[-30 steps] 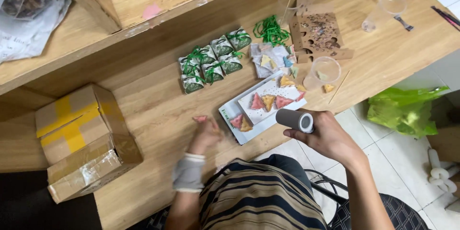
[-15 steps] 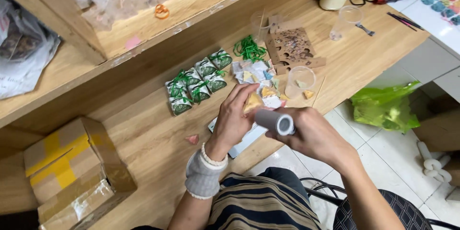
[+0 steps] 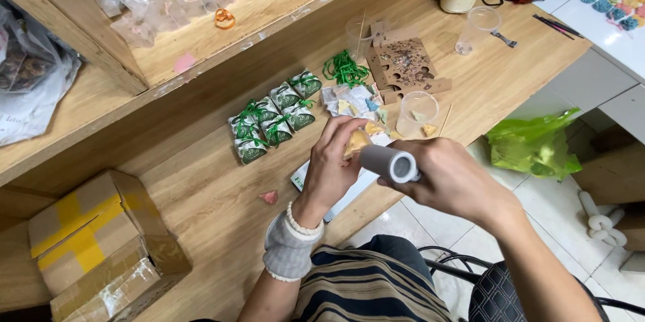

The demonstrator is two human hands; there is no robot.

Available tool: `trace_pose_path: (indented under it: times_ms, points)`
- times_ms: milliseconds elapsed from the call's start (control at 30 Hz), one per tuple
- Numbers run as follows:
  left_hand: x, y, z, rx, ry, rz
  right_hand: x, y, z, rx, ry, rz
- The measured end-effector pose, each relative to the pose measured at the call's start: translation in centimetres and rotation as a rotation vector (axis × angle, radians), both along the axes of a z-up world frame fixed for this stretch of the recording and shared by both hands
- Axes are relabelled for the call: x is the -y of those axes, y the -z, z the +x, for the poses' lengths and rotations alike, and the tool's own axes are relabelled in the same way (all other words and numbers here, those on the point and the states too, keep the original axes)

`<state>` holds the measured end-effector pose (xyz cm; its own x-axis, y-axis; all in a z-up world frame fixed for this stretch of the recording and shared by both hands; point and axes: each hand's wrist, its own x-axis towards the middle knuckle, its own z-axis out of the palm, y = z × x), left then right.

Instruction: Assembling and decorating fortune-cookie shaped wax melts using a heat tool, fork, and brush.

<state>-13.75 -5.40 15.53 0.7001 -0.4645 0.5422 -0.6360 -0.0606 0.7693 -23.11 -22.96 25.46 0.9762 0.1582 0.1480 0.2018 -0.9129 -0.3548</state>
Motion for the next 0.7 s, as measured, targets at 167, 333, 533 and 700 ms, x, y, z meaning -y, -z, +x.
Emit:
trace_pose_path:
  times_ms: [167,333,533,700]
  points:
    - [-0.4,0.1,0.1,0.001,-0.028,-0.055,-0.3,-0.5,0.4,-0.013,0.142,0.043]
    - [0.2,-0.7,-0.5,-0.221,-0.060,-0.008,-1.1,1.9,1.0,0.113,0.230,0.262]
    - [1.5,0.0,-1.9,-0.353,-0.011,-0.363,-1.4,7.1,2.3,0.125,0.409,0.766]
    - [0.9,0.5,-2.1,-0.375,0.166,-0.343,-1.6,7.8,2.1,0.254,0.453,0.960]
